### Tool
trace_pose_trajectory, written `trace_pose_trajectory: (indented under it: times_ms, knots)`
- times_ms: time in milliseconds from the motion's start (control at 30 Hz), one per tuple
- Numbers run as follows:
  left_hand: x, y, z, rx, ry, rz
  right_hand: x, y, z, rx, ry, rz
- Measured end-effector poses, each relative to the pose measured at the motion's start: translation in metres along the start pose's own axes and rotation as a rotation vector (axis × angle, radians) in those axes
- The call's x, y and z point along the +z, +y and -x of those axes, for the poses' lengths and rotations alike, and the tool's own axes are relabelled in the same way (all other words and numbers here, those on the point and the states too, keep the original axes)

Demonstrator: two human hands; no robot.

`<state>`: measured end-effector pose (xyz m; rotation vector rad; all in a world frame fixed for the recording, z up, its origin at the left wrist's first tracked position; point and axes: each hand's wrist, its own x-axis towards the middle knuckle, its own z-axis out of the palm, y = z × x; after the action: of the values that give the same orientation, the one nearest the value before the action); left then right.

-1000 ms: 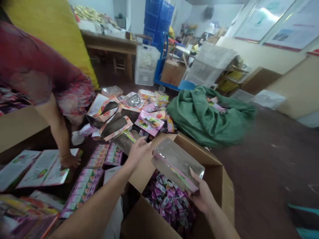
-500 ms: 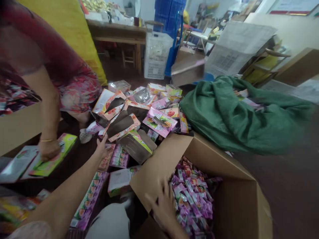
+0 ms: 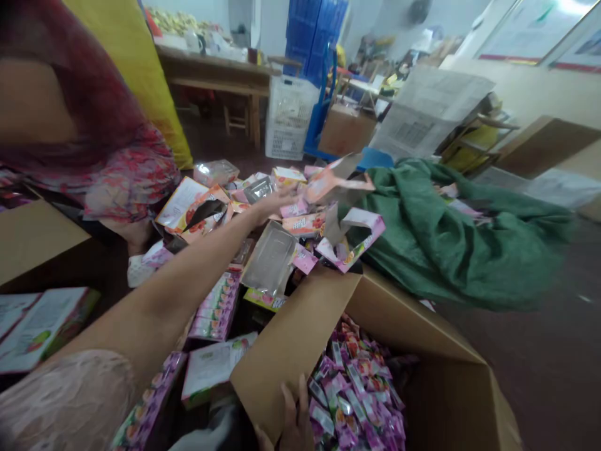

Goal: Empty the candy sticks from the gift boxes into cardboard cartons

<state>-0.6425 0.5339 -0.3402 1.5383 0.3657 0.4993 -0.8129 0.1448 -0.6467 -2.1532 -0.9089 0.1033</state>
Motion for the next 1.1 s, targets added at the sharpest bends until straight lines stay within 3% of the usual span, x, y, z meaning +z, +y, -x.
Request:
trace_pose_trajectory:
  times_ms: [67, 133, 200, 267, 300, 367, 433, 500, 667, 867, 933, 1100]
  knots:
    - [-0.013, 0.009, -0.012, 0.119, 0.112, -0.133, -0.009, -0.007, 0.001, 0.047, -0.066, -0.011]
    - [-0.035, -0.009, -0.001, 0.149, 0.338, -0.347, -0.016, -0.013, 0.000, 0.096, -0.109, -0.007]
    - [-0.057, -0.051, 0.037, 0.035, 0.595, -0.613, -0.021, -0.018, -0.001, 0.113, -0.140, -0.014]
    - [-0.071, -0.111, 0.091, -0.252, 0.802, -0.815, -0.023, -0.021, -0.002, 0.117, -0.148, -0.013]
    - [-0.073, -0.143, 0.118, -0.431, 0.840, -0.859, -0.024, -0.021, -0.002, 0.116, -0.149, -0.005]
    - [-0.071, -0.201, 0.164, -0.724, 0.786, -0.863, -0.026, -0.022, -0.003, 0.106, -0.149, 0.020]
    - [-0.068, -0.239, 0.191, -0.802, 0.703, -0.853, -0.028, -0.024, -0.003, 0.091, -0.153, 0.044]
    - [-0.070, -0.257, 0.200, -0.813, 0.661, -0.869, -0.030, -0.024, -0.003, 0.079, -0.158, 0.063]
    - [-0.076, -0.262, 0.203, -0.812, 0.562, -0.867, -0.023, -0.015, -0.002, 0.011, -0.099, 0.087]
    - [-0.062, -0.266, 0.216, -0.853, 0.555, -1.167, -0.003, 0.000, -0.003, -0.106, 0.047, 0.155]
    - [-0.070, -0.255, 0.217, -0.845, 0.547, -1.097, 0.000, 0.001, -0.004, -0.114, 0.058, 0.169]
    - [-0.103, -0.204, 0.232, -0.680, 0.701, -0.570, -0.004, -0.002, -0.011, -0.166, 0.012, 0.172]
